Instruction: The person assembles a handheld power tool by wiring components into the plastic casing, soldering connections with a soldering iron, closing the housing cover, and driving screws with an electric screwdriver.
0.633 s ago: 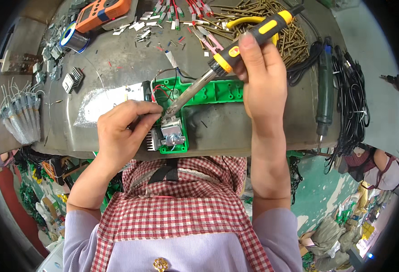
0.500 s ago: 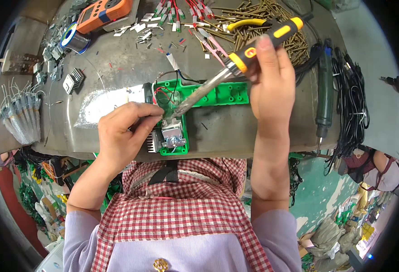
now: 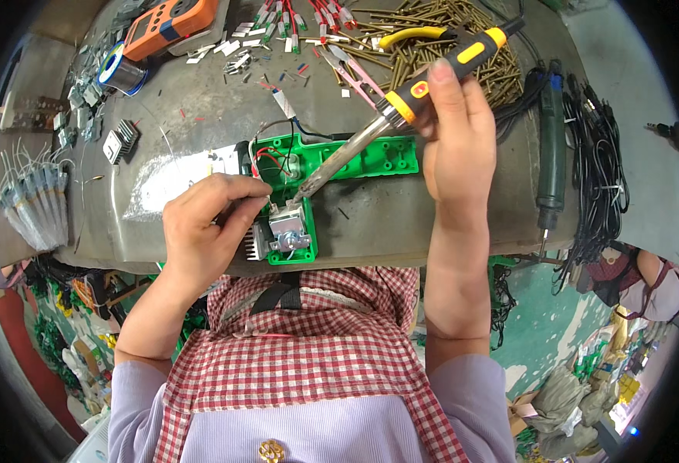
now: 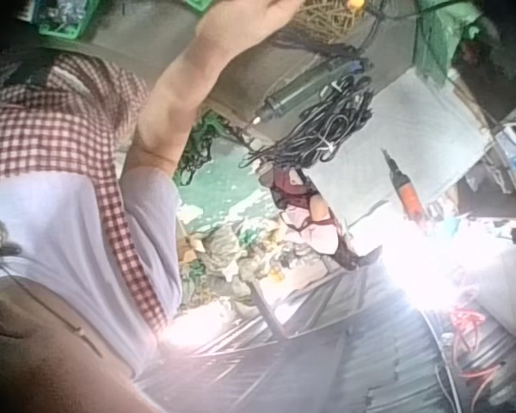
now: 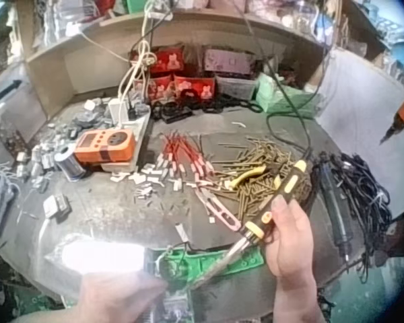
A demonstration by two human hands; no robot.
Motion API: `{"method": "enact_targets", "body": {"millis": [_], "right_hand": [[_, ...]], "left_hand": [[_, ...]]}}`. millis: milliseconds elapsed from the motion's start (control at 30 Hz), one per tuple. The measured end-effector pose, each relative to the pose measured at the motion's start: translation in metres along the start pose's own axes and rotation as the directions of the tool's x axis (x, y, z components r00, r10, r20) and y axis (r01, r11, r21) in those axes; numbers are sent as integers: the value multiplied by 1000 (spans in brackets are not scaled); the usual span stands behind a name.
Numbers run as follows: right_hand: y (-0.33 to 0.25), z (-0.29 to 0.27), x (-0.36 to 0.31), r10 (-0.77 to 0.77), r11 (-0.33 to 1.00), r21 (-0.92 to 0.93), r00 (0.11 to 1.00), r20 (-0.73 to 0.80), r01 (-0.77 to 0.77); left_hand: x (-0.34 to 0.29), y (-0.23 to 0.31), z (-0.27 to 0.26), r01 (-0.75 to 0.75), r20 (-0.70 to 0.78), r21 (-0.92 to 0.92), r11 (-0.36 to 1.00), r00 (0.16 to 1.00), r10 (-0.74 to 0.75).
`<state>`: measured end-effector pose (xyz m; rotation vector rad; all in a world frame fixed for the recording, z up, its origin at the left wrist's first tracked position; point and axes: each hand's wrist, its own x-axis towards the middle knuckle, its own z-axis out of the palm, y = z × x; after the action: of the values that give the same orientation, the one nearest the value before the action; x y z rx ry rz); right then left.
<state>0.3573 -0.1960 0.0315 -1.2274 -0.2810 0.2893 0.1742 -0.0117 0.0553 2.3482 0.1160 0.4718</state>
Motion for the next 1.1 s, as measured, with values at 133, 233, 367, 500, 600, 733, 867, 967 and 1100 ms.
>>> {"method": "enact_targets", "body": {"millis": [133, 233, 367, 500, 600, 733, 867, 967, 1100], "right_hand": [[2, -3, 1, 6, 1000, 8, 998, 58, -6], [1, 0, 0, 11, 1000, -1, 999, 31, -11], [1, 1, -1, 34, 999, 8, 999, 33, -34], [-1, 1, -3, 47, 999, 17, 998, 34, -47], [0, 2, -4, 44, 999, 10, 999, 26, -44], [0, 2, -4, 47, 999, 3, 999, 28, -47], [-1, 1, -4, 48, 999, 5, 998, 52, -48], [1, 0, -3, 45, 999, 13, 998, 49, -46], [0, 2, -4, 42, 999, 11, 998, 43, -43]], "left_hand": [[0, 0, 0, -6, 1, -1, 1000, 1000, 6], [0, 2, 0, -2, 4, -5, 1000, 1000, 2], [-1, 2, 0, 11, 7, -8, 1000, 1000, -11], [-1, 1, 1, -8, 1, -15, 1000, 1000, 8], [-1, 2, -1, 4, 26, -4, 1000, 1000, -4], [-1, 1, -1, -3, 22, -3, 1000, 1000, 3], [0, 1, -1, -24, 17, -3, 1000, 1000, 24], [1, 2, -2, -23, 24, -6, 1000, 999, 23], [1, 2, -2, -18, 26, -8, 1000, 999, 18]]}}
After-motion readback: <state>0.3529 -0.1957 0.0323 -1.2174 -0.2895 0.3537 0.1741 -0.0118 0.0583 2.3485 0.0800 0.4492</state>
